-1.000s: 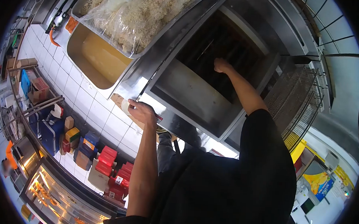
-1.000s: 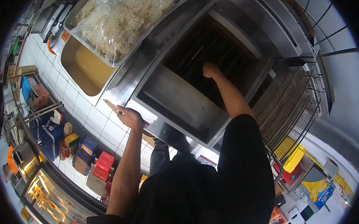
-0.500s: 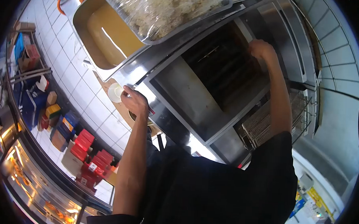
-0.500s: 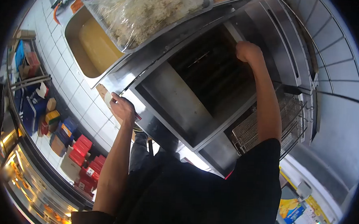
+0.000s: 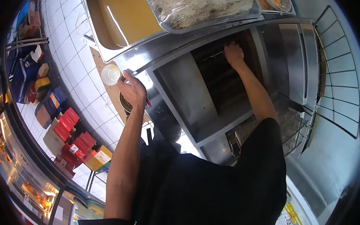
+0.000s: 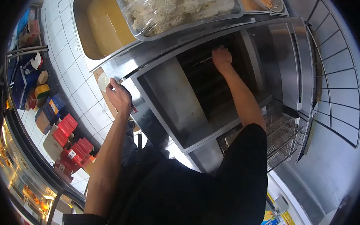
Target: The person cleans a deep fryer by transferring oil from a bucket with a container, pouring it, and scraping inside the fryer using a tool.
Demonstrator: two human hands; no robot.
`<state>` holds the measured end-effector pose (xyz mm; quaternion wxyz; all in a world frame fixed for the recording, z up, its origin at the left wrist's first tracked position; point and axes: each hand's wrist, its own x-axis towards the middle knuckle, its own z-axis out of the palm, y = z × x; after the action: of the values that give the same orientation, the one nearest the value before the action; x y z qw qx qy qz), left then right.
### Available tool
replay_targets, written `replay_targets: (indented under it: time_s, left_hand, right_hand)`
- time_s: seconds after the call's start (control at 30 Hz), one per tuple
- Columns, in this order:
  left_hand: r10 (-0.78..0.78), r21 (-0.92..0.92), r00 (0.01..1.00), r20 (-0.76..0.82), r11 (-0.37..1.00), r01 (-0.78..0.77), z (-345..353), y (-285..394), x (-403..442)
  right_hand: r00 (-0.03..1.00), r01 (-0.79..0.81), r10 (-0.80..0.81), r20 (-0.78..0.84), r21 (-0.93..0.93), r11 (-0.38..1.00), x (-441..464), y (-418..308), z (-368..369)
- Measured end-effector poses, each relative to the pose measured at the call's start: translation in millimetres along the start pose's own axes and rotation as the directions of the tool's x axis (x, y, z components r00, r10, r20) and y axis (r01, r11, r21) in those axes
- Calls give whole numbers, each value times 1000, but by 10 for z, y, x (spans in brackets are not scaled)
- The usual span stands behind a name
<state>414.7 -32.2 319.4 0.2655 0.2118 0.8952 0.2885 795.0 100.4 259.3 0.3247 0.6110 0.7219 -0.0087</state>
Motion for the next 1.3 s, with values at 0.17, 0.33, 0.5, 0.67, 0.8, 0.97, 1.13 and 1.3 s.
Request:
replay_targets:
  time_s: [0.17,0.33,0.5,0.67,0.8,0.97,1.13,1.3]
  left_hand:
    - [11,27,1000,-8,1000,-11,-16,31,-1]
    - [9,17,1000,19,1000,-9,-21,31,1]
    - [3,22,1000,20,1000,-4,-26,26,0]
    - [-2,24,1000,15,1000,2,4,-10,27]
    - [-7,16,1000,12,1000,7,3,10,15]
    - [-6,16,1000,-2,1000,6,-10,33,9]
    - [2,-3,1000,7,1000,-2,-26,42,1]
    - [-24,29,1000,2,999,24,-21,49,7]
  right_hand:
    - [994,75,-81,79,83,994,31,15,-161]
    - [959,213,-219,179,55,975,171,-54,-463]
    - [998,13,-18,55,82,997,-35,-221,-399]
    - [997,52,-56,56,65,997,6,-193,-275]
    - [986,60,-66,153,43,997,350,-268,-247]
    - [991,90,-86,105,-28,996,284,-383,-220]
    - [990,-7,13,139,-44,999,-15,-218,-500]
    - [995,-14,15,103,-8,1000,78,26,-228]
